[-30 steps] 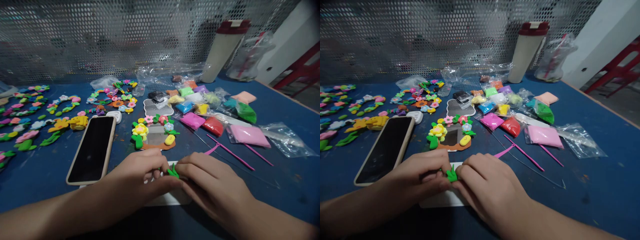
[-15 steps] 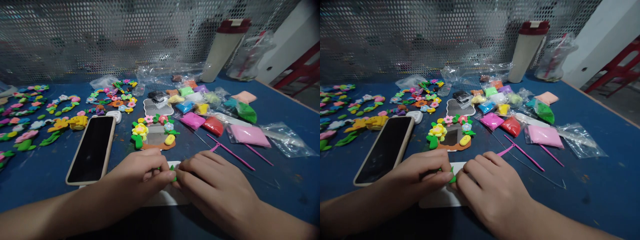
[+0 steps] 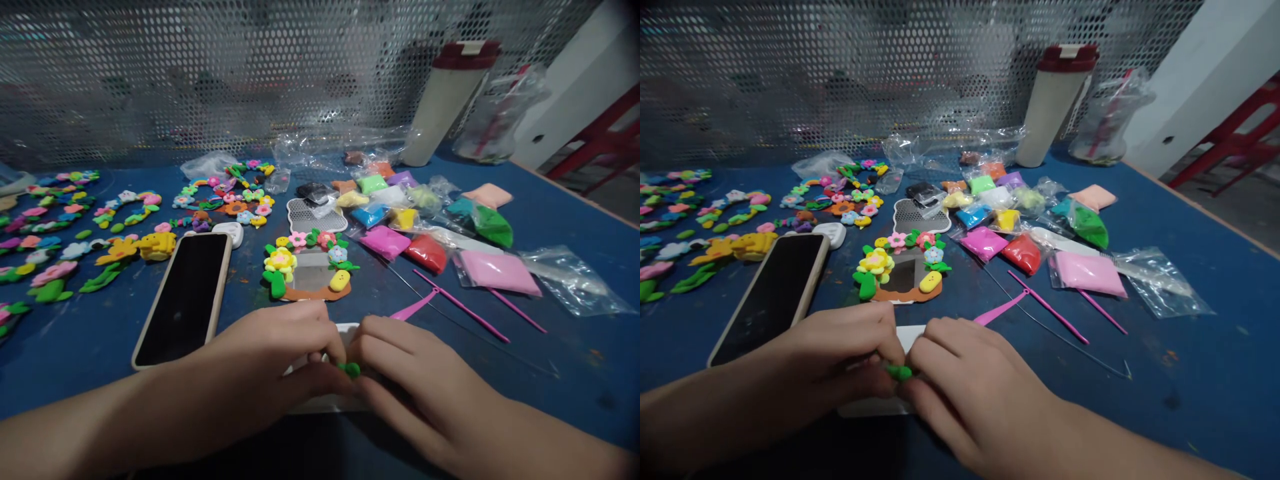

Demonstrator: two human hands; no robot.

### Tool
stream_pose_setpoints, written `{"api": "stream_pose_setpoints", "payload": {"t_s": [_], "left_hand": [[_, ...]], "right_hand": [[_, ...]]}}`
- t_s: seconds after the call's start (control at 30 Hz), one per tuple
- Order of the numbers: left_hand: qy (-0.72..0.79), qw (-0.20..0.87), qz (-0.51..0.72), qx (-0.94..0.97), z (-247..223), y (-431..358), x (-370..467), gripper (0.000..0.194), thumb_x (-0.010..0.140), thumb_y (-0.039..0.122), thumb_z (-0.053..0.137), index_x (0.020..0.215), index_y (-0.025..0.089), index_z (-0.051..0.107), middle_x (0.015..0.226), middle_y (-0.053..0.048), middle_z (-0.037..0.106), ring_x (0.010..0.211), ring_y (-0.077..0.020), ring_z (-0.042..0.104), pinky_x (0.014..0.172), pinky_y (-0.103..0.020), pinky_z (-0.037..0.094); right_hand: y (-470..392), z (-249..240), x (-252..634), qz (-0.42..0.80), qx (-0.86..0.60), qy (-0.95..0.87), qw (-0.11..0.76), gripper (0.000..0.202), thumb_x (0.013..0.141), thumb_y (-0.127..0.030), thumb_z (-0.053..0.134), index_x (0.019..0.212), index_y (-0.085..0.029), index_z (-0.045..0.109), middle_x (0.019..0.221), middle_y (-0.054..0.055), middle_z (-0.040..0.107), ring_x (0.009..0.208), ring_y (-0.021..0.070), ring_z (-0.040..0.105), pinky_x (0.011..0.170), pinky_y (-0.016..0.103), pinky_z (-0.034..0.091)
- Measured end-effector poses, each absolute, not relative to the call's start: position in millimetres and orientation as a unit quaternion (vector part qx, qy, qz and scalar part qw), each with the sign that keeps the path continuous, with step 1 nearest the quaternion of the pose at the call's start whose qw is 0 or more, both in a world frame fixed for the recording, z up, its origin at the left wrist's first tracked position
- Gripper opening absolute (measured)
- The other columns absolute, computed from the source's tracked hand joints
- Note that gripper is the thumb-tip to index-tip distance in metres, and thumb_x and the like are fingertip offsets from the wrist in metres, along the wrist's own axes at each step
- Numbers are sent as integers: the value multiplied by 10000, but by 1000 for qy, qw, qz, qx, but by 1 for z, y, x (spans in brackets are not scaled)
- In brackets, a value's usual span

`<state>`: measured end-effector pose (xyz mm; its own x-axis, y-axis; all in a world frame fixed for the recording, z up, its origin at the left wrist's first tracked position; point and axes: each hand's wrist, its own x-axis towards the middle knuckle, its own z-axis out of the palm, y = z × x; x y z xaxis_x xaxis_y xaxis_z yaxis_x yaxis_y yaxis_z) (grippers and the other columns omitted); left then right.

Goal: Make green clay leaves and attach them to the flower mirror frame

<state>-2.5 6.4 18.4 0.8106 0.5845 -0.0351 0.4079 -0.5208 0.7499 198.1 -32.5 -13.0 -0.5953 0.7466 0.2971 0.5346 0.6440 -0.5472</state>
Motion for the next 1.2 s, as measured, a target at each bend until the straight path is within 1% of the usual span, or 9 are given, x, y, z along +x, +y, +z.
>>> {"api": "stream_pose_setpoints", "payload": {"t_s": [0.2, 0.33, 0.47, 0.57, 0.7, 0.8, 0.9, 1.07, 1.2], "left_hand": [[326, 252, 30, 911, 25, 5, 0, 27, 859, 217, 602, 878, 200, 608, 782, 17, 491, 595, -100, 447, 497, -196, 306], [309, 197, 37, 930, 22, 4, -3, 90, 854, 128, 571, 864, 211, 603, 725, 29, 463, 547, -92, 409, 461, -203, 251], [305, 194, 40, 931, 19, 6, -4, 157, 829, 70, 572, 867, 221, 587, 714, 40, 459, 544, -90, 393, 455, -208, 228], [302, 199, 35, 932, 19, 6, -4, 139, 822, 61, 577, 807, 198, 560, 712, 46, 463, 542, -84, 385, 459, -210, 232], [289, 232, 34, 928, 25, 6, -3, 69, 820, 178, 652, 830, 182, 584, 736, 41, 498, 572, -87, 438, 484, -201, 286], [291, 241, 25, 926, 30, 6, -2, 141, 781, 220, 706, 866, 169, 605, 746, 36, 516, 594, -95, 470, 508, -198, 319], [290, 235, 29, 927, 30, 6, 1, 52, 845, 195, 623, 825, 165, 586, 729, 38, 501, 567, -88, 450, 491, -199, 305], [293, 234, 42, 926, 26, 5, 1, 149, 875, 109, 524, 737, 164, 519, 698, 43, 461, 541, -79, 411, 468, -202, 273], [288, 276, 78, 914, 21, 6, -4, 183, 903, 136, 493, 723, 170, 500, 742, 39, 480, 603, -75, 439, 514, -191, 295]], "right_hand": [[-31, -10, 199, 257, -405, -843, 246, 176, 873, -110, 462, 726, -182, 528, 725, -3, 549, 655, 125, 516, 578, 234, 424], [-32, -8, 198, 273, -402, -839, 245, 171, 886, -113, 454, 765, -185, 551, 736, -6, 564, 674, 129, 530, 601, 247, 427], [-31, -6, 197, 286, -407, -839, 222, 140, 903, -139, 458, 828, -182, 568, 779, 3, 596, 726, 150, 533, 669, 286, 429], [-30, -5, 198, 307, -382, -844, 219, 157, 902, -117, 449, 822, -183, 567, 811, 7, 610, 740, 147, 534, 675, 282, 422], [-28, -6, 199, 329, -360, -839, 242, 152, 888, -89, 480, 841, -186, 588, 860, 7, 628, 779, 142, 546, 695, 271, 416], [-27, -7, 199, 353, -371, -816, 268, 135, 868, -77, 530, 807, -179, 592, 798, -11, 606, 753, 116, 544, 687, 236, 416], [-26, -6, 198, 369, -378, -800, 285, 148, 851, -67, 557, 755, -178, 576, 766, -23, 585, 729, 101, 535, 663, 212, 412], [-26, -5, 197, 372, -375, -802, 279, 165, 863, -78, 541, 732, -172, 576, 752, -15, 585, 723, 107, 542, 656, 223, 413], [-28, -6, 197, 361, -397, -808, 241, 92, 853, -104, 561, 797, -167, 599, 773, 3, 605, 720, 134, 550, 675, 268, 423]]}}
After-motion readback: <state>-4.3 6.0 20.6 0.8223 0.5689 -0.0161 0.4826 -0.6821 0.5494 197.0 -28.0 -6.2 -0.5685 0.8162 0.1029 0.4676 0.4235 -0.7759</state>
